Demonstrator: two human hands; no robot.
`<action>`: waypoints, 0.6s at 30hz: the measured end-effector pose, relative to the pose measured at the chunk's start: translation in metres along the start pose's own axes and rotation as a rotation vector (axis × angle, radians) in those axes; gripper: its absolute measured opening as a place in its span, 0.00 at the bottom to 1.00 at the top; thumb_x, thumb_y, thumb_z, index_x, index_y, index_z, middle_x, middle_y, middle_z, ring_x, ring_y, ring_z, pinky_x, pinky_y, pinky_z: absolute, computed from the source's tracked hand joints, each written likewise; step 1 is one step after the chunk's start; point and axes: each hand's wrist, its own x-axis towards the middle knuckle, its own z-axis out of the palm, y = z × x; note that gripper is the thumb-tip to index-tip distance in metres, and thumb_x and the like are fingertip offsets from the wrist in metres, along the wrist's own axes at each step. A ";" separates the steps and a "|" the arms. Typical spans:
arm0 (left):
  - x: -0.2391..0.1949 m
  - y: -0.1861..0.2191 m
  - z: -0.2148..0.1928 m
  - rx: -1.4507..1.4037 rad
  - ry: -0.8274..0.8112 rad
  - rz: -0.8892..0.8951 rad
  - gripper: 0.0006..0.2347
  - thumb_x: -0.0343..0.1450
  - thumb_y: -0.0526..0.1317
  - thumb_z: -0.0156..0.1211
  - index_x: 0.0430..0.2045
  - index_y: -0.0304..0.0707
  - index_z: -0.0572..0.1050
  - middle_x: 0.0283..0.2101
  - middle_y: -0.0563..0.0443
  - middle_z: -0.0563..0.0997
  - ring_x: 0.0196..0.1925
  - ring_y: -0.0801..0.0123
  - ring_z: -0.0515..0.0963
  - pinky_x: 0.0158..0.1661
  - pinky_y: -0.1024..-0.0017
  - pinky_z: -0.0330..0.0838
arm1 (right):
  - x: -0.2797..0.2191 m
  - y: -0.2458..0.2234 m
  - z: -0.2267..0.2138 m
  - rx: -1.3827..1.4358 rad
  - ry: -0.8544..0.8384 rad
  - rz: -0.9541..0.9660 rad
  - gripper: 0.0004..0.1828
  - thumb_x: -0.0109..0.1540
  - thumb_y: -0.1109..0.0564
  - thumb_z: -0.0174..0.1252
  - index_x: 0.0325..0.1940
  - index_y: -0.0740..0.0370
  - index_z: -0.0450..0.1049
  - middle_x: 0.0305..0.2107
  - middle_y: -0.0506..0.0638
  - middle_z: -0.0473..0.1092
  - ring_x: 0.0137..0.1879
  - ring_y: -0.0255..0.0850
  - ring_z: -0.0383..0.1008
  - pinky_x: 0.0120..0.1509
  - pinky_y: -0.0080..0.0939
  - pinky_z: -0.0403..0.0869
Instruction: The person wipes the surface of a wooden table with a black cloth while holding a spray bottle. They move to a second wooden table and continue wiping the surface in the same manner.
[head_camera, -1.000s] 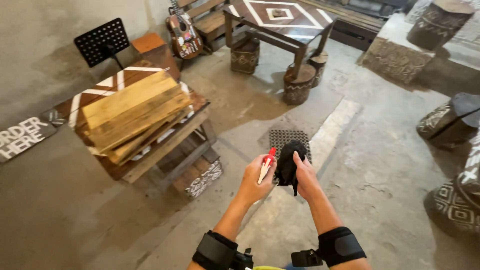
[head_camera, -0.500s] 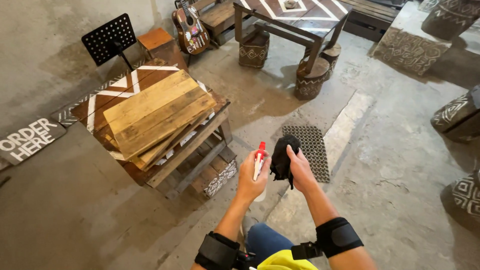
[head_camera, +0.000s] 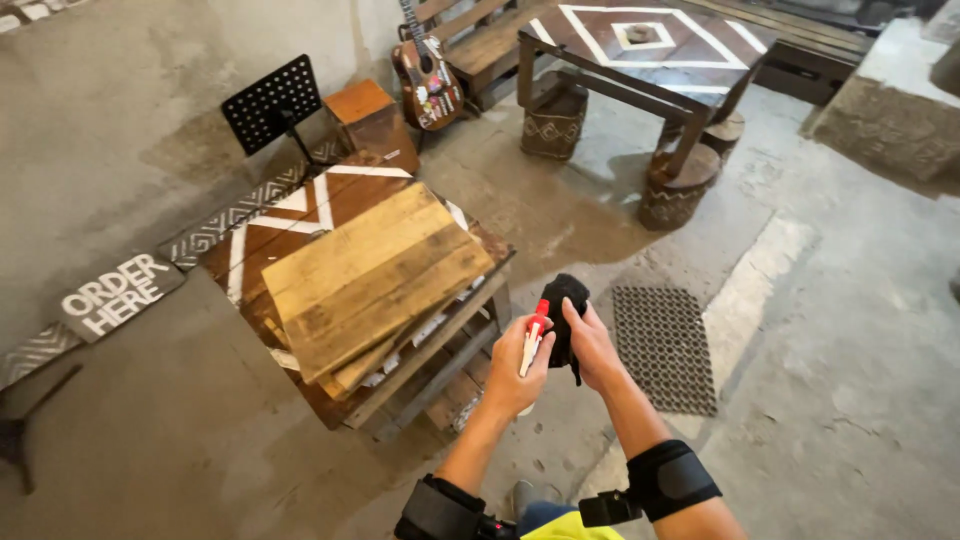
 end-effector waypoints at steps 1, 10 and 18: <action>0.009 0.001 -0.009 0.006 0.006 -0.002 0.08 0.72 0.35 0.63 0.42 0.33 0.76 0.35 0.41 0.83 0.36 0.57 0.83 0.41 0.66 0.75 | 0.005 -0.003 0.014 0.001 -0.008 0.004 0.23 0.70 0.47 0.49 0.67 0.54 0.68 0.52 0.45 0.73 0.55 0.35 0.73 0.57 0.37 0.73; 0.058 -0.012 -0.061 -0.025 0.020 0.066 0.08 0.73 0.37 0.61 0.43 0.33 0.75 0.37 0.42 0.83 0.38 0.58 0.83 0.41 0.66 0.75 | 0.038 -0.004 0.078 -0.126 0.027 -0.018 0.25 0.69 0.47 0.49 0.69 0.54 0.67 0.54 0.43 0.73 0.56 0.32 0.72 0.59 0.36 0.72; 0.059 -0.040 -0.148 -0.052 -0.061 0.034 0.07 0.74 0.38 0.61 0.40 0.34 0.75 0.32 0.43 0.81 0.32 0.59 0.81 0.35 0.66 0.73 | 0.034 0.038 0.158 -0.152 0.082 -0.102 0.24 0.69 0.47 0.50 0.68 0.56 0.67 0.52 0.45 0.73 0.54 0.33 0.72 0.57 0.36 0.73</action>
